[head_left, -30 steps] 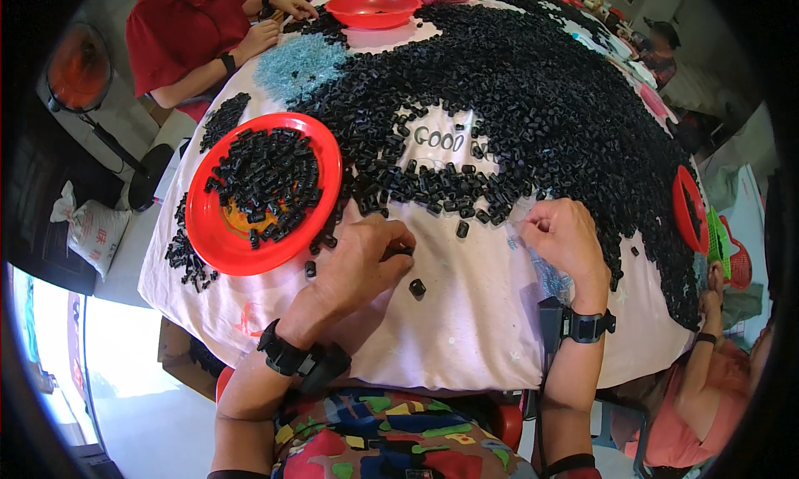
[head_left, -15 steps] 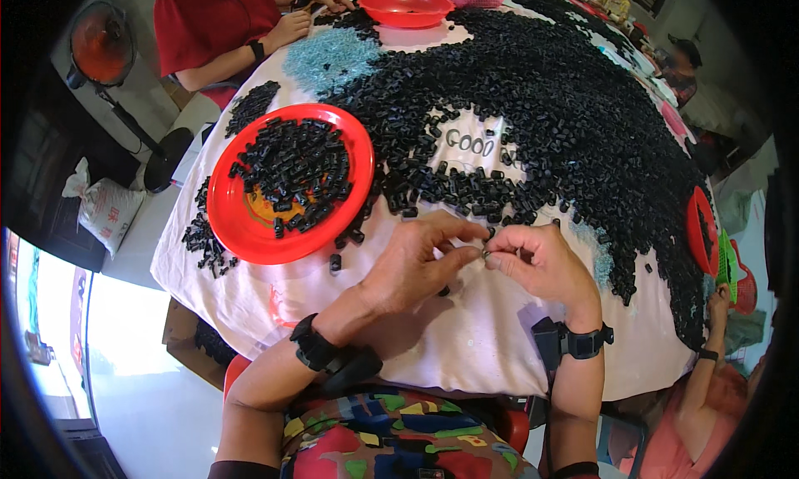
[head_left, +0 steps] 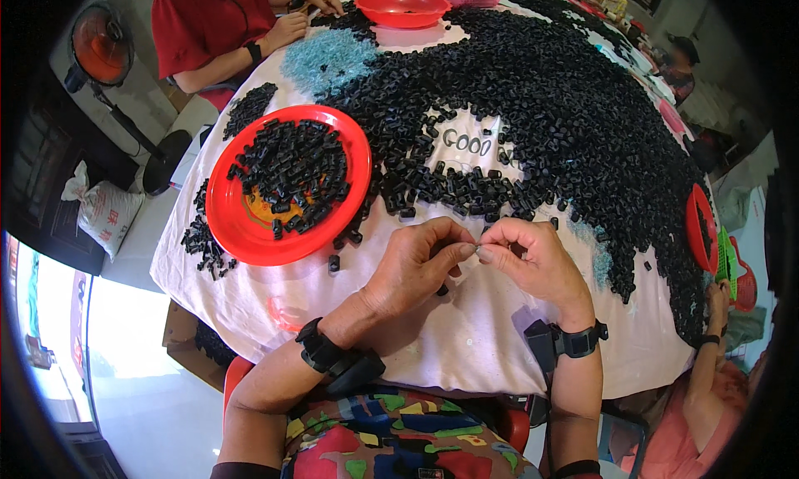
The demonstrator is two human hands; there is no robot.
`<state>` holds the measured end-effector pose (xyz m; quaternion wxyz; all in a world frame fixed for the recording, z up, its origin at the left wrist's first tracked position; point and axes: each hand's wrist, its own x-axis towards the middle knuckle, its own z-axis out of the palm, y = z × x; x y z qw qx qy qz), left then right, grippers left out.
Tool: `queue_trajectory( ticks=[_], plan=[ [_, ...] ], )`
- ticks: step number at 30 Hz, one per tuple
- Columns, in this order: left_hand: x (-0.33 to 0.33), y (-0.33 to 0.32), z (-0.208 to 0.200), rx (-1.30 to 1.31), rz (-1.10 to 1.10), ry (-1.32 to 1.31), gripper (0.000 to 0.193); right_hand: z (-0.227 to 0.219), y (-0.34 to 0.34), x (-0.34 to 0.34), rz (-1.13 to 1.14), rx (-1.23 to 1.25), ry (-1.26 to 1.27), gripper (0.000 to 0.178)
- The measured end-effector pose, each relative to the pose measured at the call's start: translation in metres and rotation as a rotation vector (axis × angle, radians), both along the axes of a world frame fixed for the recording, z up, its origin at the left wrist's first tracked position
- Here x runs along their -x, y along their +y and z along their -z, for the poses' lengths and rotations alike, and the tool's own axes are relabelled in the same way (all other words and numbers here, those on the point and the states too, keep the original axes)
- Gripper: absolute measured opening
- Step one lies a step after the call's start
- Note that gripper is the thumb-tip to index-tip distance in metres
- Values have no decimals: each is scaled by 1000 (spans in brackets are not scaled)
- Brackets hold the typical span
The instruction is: Inspecting and sorting small black manufactured components on a table.
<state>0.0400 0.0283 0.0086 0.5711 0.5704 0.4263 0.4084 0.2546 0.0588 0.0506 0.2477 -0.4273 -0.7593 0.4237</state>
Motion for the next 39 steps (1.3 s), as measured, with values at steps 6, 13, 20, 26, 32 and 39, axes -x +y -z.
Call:
queue_trajectory(
  ticks=[6,13,20,26,32,39],
  plan=[
    [-4,-1,-3,-47,-25,62,26,2,1,1,20,-110,70,14],
    [-2,1,1,-72,-73,109,32,0,2,-2,36,-44,38,18],
    [-4,2,4,-343,-139,249,37,-3,-1,6,-43,-3,45,16],
    [-6,-1,3,83,-39,-26,45,-6,-4,7,35,-157,5,10],
    [3,0,-5,294,47,-157,45,-13,-1,-7,70,-107,-92,11],
    [-1,5,9,153,3,-94,42,-3,5,-10,96,-73,21,17]
  ],
)
